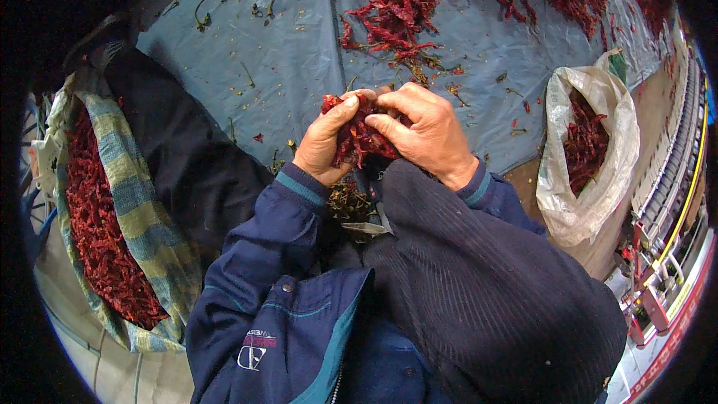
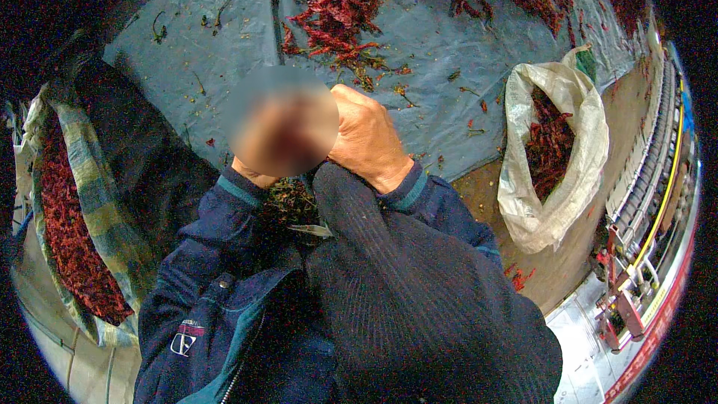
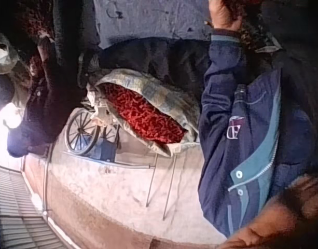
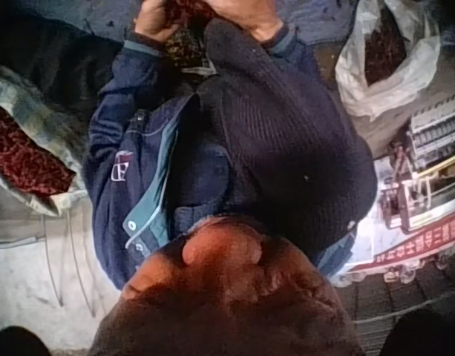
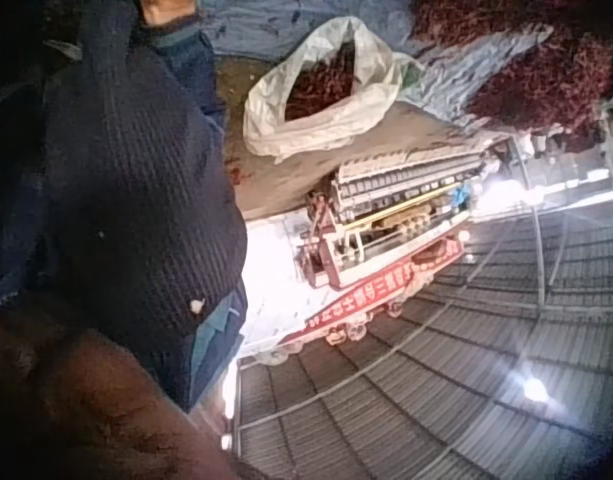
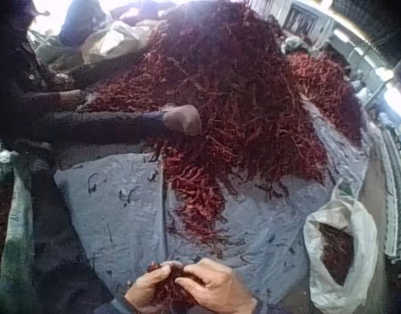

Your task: The person sits on a tarp and removes stems from dried red chili peppers by hand. The peppers are placed into a large sack, while the discarded stems are dropped onto the tarp.

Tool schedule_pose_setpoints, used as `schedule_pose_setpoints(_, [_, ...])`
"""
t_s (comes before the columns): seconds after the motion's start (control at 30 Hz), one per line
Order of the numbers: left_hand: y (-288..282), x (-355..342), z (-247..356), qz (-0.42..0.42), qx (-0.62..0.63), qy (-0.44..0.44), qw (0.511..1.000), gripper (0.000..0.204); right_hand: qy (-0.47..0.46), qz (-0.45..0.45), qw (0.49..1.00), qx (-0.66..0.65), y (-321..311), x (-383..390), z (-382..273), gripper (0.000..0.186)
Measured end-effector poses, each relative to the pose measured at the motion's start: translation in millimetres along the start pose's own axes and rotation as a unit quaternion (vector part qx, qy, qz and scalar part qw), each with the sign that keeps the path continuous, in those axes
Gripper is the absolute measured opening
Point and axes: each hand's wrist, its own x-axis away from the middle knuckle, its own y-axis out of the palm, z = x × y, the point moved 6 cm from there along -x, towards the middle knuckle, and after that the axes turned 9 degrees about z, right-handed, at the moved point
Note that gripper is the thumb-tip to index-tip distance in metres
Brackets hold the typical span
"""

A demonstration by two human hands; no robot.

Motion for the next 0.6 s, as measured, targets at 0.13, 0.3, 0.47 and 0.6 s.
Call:
schedule_pose_setpoints(0.13, [4.1,0.9,-1.1,-0.011,-0.034,0.026,0.999,0.034,0.013,0.002,1.000,-0.017,3.2,6.1,12.4,0.014])
schedule_pose_setpoints(0.3, [5.6,3.6,1.0,0.018,0.045,-0.042,0.998,0.038,0.190,-0.014,0.969,-0.156,8.8,17.5,35.7,0.011])
schedule_pose_setpoints(0.47, [9.3,6.4,3.9,0.042,0.086,-0.048,0.994,0.043,0.284,0.006,0.916,-0.283,-7.1,29.0,47.5,0.016])
schedule_pose_setpoints(0.6, [3.7,6.3,4.9,0.029,0.086,-0.059,0.994,0.040,0.320,0.093,0.897,-0.289,-39.3,47.5,73.9,0.018])
